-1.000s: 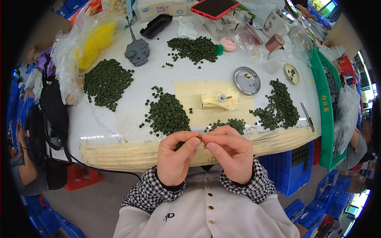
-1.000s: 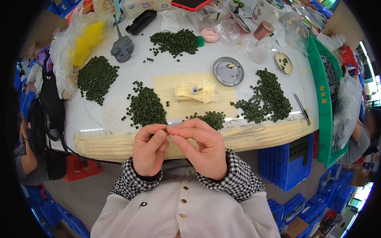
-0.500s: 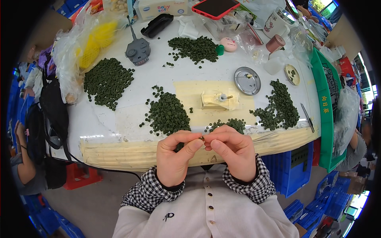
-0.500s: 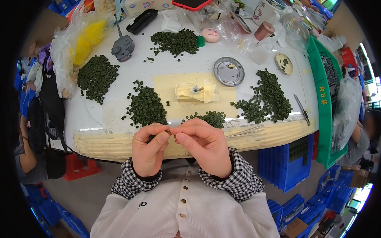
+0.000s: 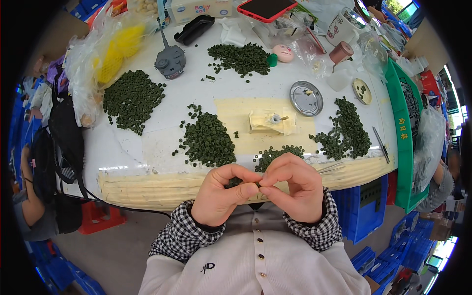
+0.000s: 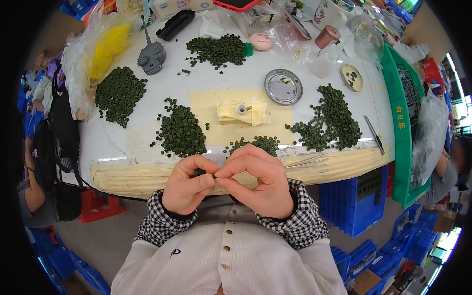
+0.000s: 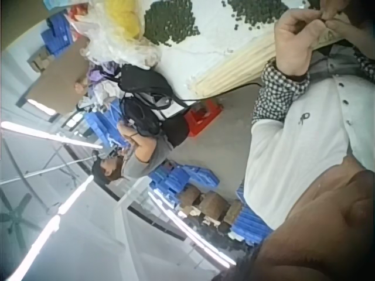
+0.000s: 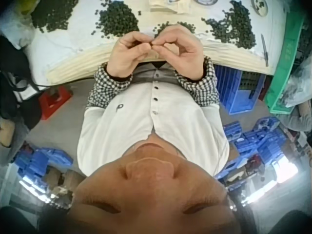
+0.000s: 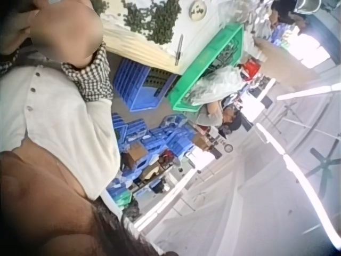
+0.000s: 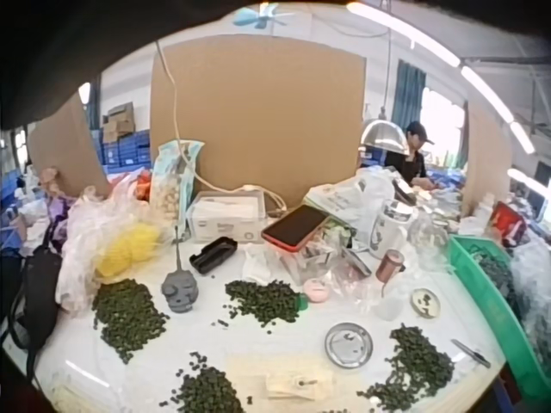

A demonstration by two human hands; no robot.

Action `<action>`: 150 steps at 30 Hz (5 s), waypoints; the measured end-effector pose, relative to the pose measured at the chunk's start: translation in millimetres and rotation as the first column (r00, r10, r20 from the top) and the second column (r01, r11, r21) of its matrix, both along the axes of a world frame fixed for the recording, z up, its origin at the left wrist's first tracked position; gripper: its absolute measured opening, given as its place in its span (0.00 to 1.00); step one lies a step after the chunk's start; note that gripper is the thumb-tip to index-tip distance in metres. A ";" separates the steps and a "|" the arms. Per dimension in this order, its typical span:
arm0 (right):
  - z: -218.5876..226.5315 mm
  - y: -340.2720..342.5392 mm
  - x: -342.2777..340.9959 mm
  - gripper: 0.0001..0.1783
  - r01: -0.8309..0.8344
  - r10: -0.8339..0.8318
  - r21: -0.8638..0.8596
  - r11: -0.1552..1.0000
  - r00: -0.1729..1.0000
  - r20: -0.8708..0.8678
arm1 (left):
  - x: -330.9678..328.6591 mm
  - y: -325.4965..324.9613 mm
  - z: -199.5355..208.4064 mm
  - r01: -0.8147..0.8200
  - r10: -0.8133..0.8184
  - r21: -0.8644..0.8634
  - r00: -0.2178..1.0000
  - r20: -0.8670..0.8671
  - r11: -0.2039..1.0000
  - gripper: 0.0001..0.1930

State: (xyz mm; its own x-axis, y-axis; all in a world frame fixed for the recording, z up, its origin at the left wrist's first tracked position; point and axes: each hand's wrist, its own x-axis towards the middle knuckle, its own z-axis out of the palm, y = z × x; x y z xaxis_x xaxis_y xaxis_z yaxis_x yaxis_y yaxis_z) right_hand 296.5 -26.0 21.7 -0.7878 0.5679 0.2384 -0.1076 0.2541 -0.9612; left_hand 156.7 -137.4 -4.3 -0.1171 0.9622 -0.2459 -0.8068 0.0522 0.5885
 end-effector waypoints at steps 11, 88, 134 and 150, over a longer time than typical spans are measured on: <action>6.4 4.1 1.8 0.11 0.053 -0.061 0.338 0.940 0.998 0.012 | -5.9 -2.2 5.6 0.104 -0.115 -0.083 0.984 -0.138 0.991 0.06; 1.7 -0.1 -3.4 0.12 0.218 -0.288 0.507 0.834 0.956 0.063 | -7.1 -11.8 -4.3 -0.004 0.014 -0.049 0.976 0.219 0.999 0.12; -13.3 -14.7 -8.5 0.09 0.170 -0.168 -0.170 0.971 0.985 0.027 | 6.5 -6.8 0.1 -0.166 0.157 -0.134 0.984 -0.079 0.977 0.06; -16.2 -14.3 -4.5 0.11 0.047 -0.068 -0.230 0.972 0.994 -0.081 | -2.0 -9.0 0.6 0.024 -0.003 -0.110 0.982 0.187 0.994 0.06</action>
State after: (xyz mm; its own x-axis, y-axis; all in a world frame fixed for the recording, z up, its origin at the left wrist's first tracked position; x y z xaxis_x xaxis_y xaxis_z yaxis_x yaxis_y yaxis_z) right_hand 292.0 -40.3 5.6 -0.7340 0.6589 0.1643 -0.1858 0.0378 -0.9819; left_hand 154.7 -146.4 -3.7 -0.0463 0.9286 -0.3681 -0.9007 0.1206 0.4174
